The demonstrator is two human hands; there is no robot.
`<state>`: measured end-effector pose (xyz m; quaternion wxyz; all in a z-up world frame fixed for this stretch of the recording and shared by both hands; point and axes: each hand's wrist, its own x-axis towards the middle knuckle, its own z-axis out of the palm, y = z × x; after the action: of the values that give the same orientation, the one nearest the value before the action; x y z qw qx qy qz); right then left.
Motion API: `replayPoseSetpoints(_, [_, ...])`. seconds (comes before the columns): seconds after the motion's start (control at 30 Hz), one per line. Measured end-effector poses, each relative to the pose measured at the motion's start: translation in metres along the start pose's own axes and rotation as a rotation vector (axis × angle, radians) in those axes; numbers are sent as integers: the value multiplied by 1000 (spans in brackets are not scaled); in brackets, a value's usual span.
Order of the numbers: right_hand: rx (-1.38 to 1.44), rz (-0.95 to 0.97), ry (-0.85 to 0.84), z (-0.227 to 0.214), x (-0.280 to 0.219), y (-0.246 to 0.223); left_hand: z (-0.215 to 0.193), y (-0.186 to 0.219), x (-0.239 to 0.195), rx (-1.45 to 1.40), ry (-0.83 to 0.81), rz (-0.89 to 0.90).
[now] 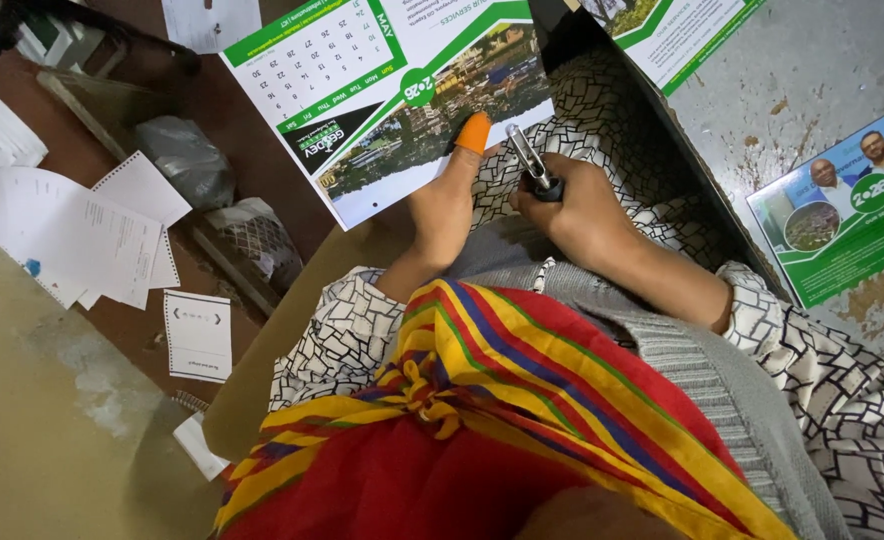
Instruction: Manually preparing calendars by aligning a guide, marking positions, and punching holes using a handheld tool.
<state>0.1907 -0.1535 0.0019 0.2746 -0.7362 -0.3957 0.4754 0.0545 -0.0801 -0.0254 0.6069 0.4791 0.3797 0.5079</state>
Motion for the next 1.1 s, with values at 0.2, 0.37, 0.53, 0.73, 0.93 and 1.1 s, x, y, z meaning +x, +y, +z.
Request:
replayPoseSetpoints(0.2, [57, 0, 9, -1, 0, -12, -14, -49, -8, 87, 72, 26])
replayPoseSetpoints(0.37, [96, 21, 25, 9, 11, 5, -13, -31, 3, 202, 171, -158])
replayPoseSetpoints(0.53, [224, 35, -46, 10, 14, 4, -8, -3, 14, 451, 164, -270])
replayPoseSetpoints(0.73, [26, 64, -121, 0, 22, 27, -21, -14, 25, 476, 194, -137])
replayPoseSetpoints(0.93, [-265, 15, -22, -38, -7, 13, -75, -24, 53, 916, -3, 307])
replayPoseSetpoints(1.1, [150, -483, 301, -64, -26, 16, -68, 65, 68, 943, -466, -363])
